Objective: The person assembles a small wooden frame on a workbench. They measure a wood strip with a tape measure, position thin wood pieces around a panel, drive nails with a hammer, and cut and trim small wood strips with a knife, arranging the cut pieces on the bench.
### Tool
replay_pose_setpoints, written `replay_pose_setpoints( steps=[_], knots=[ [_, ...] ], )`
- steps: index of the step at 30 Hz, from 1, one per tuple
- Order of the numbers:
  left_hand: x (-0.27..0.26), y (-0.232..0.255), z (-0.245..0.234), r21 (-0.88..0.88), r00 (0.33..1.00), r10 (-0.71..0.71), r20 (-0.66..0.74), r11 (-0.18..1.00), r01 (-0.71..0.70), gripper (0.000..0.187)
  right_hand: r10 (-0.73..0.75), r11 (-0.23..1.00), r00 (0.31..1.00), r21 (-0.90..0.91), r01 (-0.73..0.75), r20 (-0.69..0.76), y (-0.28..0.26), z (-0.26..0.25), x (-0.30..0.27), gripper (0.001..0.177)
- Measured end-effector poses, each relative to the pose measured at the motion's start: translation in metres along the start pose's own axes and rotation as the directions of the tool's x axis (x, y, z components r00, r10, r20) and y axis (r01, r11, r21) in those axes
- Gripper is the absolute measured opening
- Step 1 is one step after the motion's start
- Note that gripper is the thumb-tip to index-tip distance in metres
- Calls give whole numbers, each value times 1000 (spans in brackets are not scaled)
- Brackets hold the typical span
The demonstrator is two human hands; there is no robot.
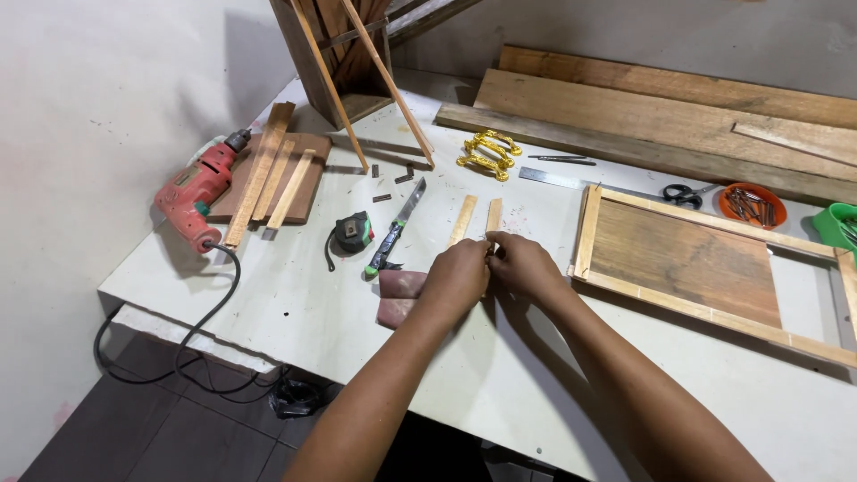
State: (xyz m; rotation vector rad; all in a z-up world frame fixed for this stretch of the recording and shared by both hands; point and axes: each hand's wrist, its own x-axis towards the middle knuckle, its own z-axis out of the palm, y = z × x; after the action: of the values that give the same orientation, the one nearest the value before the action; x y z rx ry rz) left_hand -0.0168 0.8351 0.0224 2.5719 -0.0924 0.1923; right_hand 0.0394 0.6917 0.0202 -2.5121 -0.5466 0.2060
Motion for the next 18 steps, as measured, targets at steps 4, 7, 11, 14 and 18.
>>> replay_pose_setpoints(
  steps=[4, 7, 11, 14, 18],
  knots=[
    [-3, 4, -2, 36, 997, -23, 76, 999, 20, 23, -45, 991, 998, -128, 40, -38, -3, 0, -7, 42],
    [-9, 11, -9, 33, 994, -34, 107, 999, 30, 26, -26, 995, 999, -94, 24, -24, 6, 4, -2, 40],
    [-19, 18, -15, 48, 992, -5, 124, 999, -1, 41, -84, 994, 996, -68, 82, -34, 8, 3, -3, 42],
    [-17, 13, -10, 53, 990, -20, 137, 999, 13, 39, -77, 994, 997, -76, 75, -22, 6, 2, -5, 42],
    [-17, 11, -13, 33, 987, -30, 158, 999, 25, 44, -88, 994, 995, -63, 85, -38, 3, 2, -12, 45]
  ],
)
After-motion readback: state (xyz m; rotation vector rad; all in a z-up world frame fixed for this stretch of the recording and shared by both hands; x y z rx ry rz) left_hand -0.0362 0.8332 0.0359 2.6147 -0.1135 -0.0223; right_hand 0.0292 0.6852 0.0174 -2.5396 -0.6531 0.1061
